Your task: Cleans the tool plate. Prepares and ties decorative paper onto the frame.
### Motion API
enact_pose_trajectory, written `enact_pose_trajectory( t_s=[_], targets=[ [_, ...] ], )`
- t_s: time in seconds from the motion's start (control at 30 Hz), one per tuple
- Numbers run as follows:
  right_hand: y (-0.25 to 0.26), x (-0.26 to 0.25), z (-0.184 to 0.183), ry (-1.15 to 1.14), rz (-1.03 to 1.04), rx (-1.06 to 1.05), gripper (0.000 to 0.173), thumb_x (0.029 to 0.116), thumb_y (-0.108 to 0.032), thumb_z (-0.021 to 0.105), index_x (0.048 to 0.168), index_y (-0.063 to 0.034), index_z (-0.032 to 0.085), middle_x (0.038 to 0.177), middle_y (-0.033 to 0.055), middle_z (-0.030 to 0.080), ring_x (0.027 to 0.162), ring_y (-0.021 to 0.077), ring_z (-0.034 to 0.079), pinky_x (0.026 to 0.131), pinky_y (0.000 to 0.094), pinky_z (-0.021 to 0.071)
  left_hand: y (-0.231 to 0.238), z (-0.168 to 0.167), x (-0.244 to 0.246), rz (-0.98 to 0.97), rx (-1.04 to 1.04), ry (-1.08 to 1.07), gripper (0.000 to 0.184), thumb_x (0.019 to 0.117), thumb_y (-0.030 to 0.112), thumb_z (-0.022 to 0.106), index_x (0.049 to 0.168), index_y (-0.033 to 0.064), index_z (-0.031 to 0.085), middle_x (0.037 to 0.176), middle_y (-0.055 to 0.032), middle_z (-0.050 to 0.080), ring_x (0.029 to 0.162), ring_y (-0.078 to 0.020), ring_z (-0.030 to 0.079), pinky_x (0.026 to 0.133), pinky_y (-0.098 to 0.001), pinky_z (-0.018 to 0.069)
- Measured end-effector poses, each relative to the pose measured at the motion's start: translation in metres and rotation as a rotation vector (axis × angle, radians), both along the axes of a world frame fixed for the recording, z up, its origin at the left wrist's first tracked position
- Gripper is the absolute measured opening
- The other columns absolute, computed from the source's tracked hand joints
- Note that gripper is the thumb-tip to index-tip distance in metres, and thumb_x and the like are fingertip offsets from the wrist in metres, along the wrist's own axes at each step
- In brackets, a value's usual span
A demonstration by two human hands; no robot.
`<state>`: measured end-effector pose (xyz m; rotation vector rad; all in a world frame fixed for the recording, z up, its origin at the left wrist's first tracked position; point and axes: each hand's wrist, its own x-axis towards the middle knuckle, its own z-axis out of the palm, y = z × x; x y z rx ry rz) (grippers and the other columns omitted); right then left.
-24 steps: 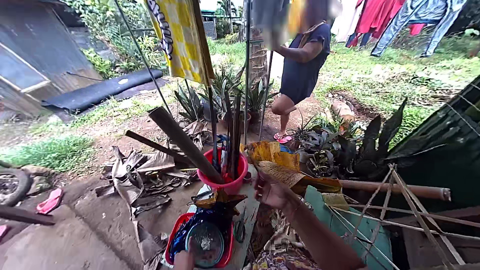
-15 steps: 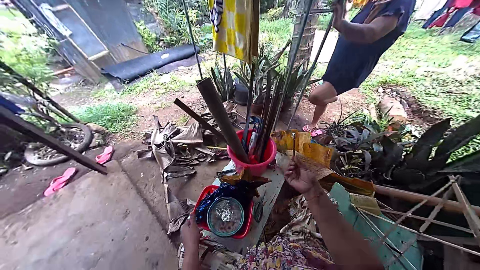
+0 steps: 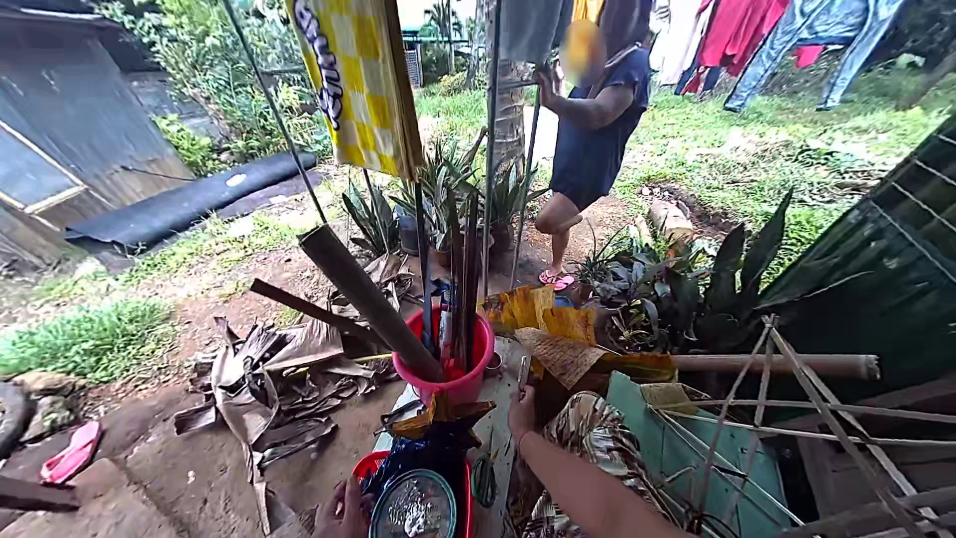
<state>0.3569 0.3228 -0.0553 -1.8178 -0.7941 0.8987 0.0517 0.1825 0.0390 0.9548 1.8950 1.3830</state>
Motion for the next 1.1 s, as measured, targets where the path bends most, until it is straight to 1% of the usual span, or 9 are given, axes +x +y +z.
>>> enact_pose_trajectory(
  t_s=[0.1,0.17,0.23,0.37,0.47,0.53,0.67,0.97,1.1],
  targets=[
    [0.005,-0.013,-0.006,-0.015,0.022,-0.040,0.038,0.1118,-0.022,0.038,0.141,0.0012,0.047,0.122,0.0223,0.068,0.112,0.0355,0.067,0.099,0.0514,0.0523,0.052,0.015,0.032,-0.208,0.008,0.206,0.035,0.1019,0.028,0.063,0.115,-0.0044,0.070,0.098,-0.0192,0.070,0.073,-0.0214,0.068,0.070,-0.0422,0.0587],
    [0.008,-0.018,-0.010,-0.038,0.040,-0.068,0.039,0.1118,-0.024,0.037,0.140,-0.0006,0.048,0.119,0.0207,0.070,0.110,0.0348,0.069,0.097,0.0519,0.0534,0.085,0.019,0.050,-0.309,0.029,0.336,0.032,0.0993,0.025,0.066,0.113,-0.0036,0.072,0.109,-0.0237,0.070,0.095,-0.0341,0.069,0.087,-0.0558,0.0535],
    [0.011,-0.022,-0.013,-0.031,0.050,-0.103,0.038,0.1117,-0.025,0.037,0.141,-0.0022,0.048,0.117,0.0196,0.071,0.109,0.0345,0.069,0.097,0.0521,0.0537,0.116,0.020,0.066,-0.360,0.035,0.418,0.036,0.0965,0.024,0.071,0.115,-0.0063,0.071,0.117,-0.0286,0.068,0.112,-0.0429,0.065,0.101,-0.0615,0.0459],
    [0.022,-0.029,-0.030,0.073,0.030,-0.107,0.038,0.1117,-0.025,0.039,0.138,-0.0012,0.049,0.115,0.0223,0.069,0.105,0.0363,0.070,0.093,0.0533,0.0543,0.154,0.010,0.082,-0.361,-0.135,0.480,0.057,0.0917,0.040,0.076,0.125,-0.0056,0.067,0.132,-0.0309,0.060,0.127,-0.0458,0.056,0.108,-0.0616,0.0415],
    [0.024,-0.034,-0.035,0.169,0.014,-0.067,0.037,0.1116,-0.023,0.040,0.137,0.0023,0.049,0.114,0.0256,0.068,0.099,0.0381,0.070,0.089,0.0537,0.0556,0.158,0.005,0.086,-0.346,-0.210,0.469,0.064,0.0883,0.046,0.078,0.126,-0.0042,0.067,0.136,-0.0302,0.058,0.127,-0.0458,0.055,0.106,-0.0630,0.0424],
    [0.023,-0.038,-0.033,0.216,0.008,-0.027,0.036,0.1115,-0.021,0.040,0.135,0.0050,0.048,0.110,0.0259,0.067,0.089,0.0356,0.070,0.083,0.0504,0.0570,0.156,0.000,0.088,-0.353,-0.219,0.468,0.062,0.0880,0.045,0.078,0.124,-0.0035,0.068,0.135,-0.0308,0.058,0.126,-0.0466,0.055,0.105,-0.0637,0.0427],
    [0.021,-0.040,-0.031,0.365,-0.068,-0.022,0.036,0.1123,-0.020,0.038,0.137,0.0054,0.046,0.112,0.0263,0.066,0.088,0.0346,0.070,0.080,0.0488,0.0581,0.156,-0.013,0.091,-0.376,-0.222,0.497,0.052,0.0914,0.041,0.076,0.120,-0.0019,0.071,0.131,-0.0301,0.061,0.123,-0.0460,0.058,0.104,-0.0636,0.0437],
    [0.018,-0.029,-0.020,0.822,-0.136,-0.111,0.042,0.1143,-0.029,0.031,0.147,-0.0046,0.037,0.120,0.0161,0.065,0.081,0.0183,0.062,0.068,0.0332,0.0481,0.157,-0.023,0.097,-0.402,-0.248,0.529,0.045,0.0955,0.038,0.070,0.117,-0.0006,0.073,0.128,-0.0268,0.064,0.124,-0.0429,0.059,0.106,-0.0609,0.0437],
    [0.018,-0.027,-0.031,1.103,-0.198,-0.112,0.035,0.1135,-0.029,0.035,0.141,-0.0093,0.043,0.106,0.0080,0.063,0.067,0.0100,0.051,0.057,0.0247,0.0406,0.153,-0.021,0.102,-0.375,-0.262,0.522,0.041,0.0969,0.035,0.069,0.118,-0.0009,0.073,0.128,-0.0273,0.064,0.124,-0.0429,0.059,0.105,-0.0608,0.0435]
  ],
)
